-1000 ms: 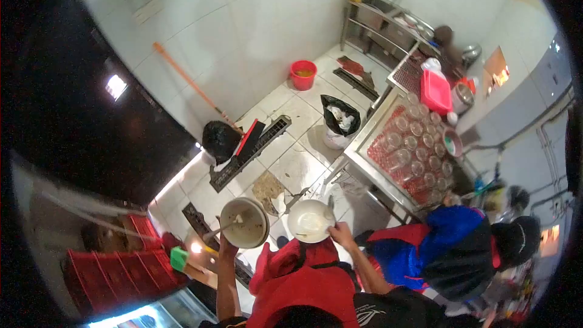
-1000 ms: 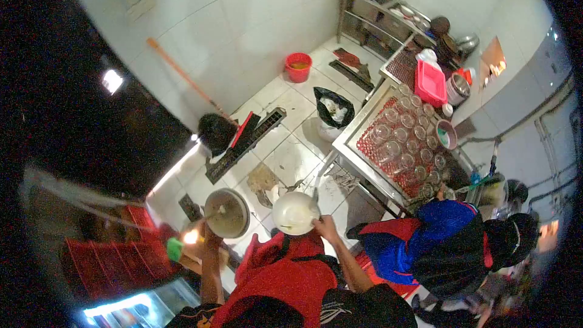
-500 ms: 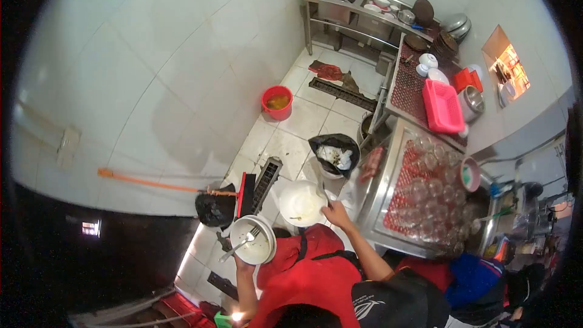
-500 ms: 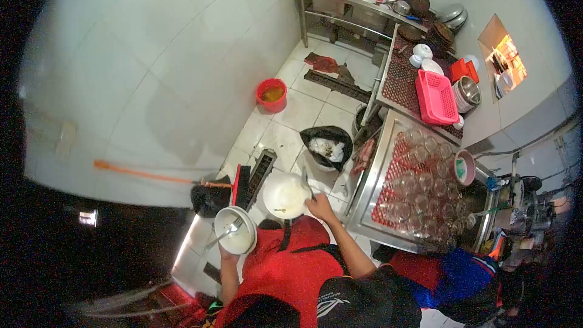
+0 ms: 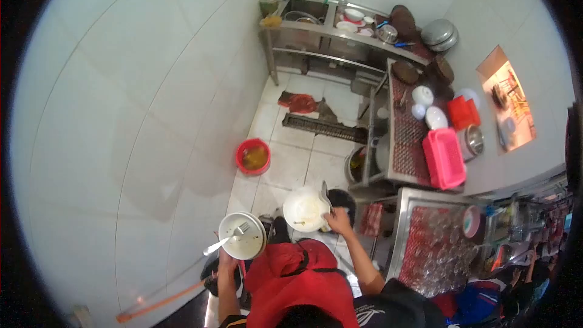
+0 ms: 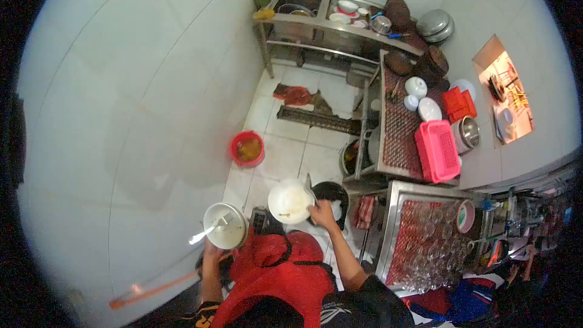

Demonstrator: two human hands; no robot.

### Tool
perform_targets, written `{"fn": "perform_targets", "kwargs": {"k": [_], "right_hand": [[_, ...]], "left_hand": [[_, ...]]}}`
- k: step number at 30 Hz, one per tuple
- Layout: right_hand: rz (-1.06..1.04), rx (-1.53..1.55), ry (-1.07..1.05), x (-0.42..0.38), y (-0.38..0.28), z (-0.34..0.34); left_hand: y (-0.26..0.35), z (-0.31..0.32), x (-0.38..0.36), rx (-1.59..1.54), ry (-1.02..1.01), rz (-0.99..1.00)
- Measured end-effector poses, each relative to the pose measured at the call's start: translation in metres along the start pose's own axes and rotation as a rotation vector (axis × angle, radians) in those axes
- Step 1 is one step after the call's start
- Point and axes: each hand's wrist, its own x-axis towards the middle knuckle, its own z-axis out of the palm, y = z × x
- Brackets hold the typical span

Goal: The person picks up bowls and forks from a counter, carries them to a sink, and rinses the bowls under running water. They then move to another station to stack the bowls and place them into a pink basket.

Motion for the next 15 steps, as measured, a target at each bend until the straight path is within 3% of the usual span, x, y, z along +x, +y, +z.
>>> {"fn": "perform_targets", "kwargs": {"k": [1,3,5,9,11,13,15], "right_hand": [[0.126,0.053,0.002,0.006,0.060,0.005],[0.302,-0.081,0.101,0.012,0.012,-0.038],[0.411,-0.108,0.212,0.021,0.015,-0.063],[0.453,-0.099,0.460,0.053,0.021,-0.096],[0.505,-0.082,0.511,0.092,0.033,-0.098],[0.535,-0.054,0.556,0.142,0.048,-0.102],[0.590,-0.008,0.660,0.196,0.067,-0.104]], "left_hand": [[0.019,0.026,0.037,0.090,-0.012,-0.012],[0.051,0.064,0.107,0.240,-0.097,-0.045],[0.073,0.109,0.178,0.303,-0.116,-0.094],[0.086,0.212,0.290,0.324,-0.265,-0.142],[0.080,0.225,0.351,0.377,-0.283,-0.190],[0.082,0.279,0.377,0.417,-0.230,-0.216],[0.078,0.301,0.406,0.252,-0.324,-0.310]]}}
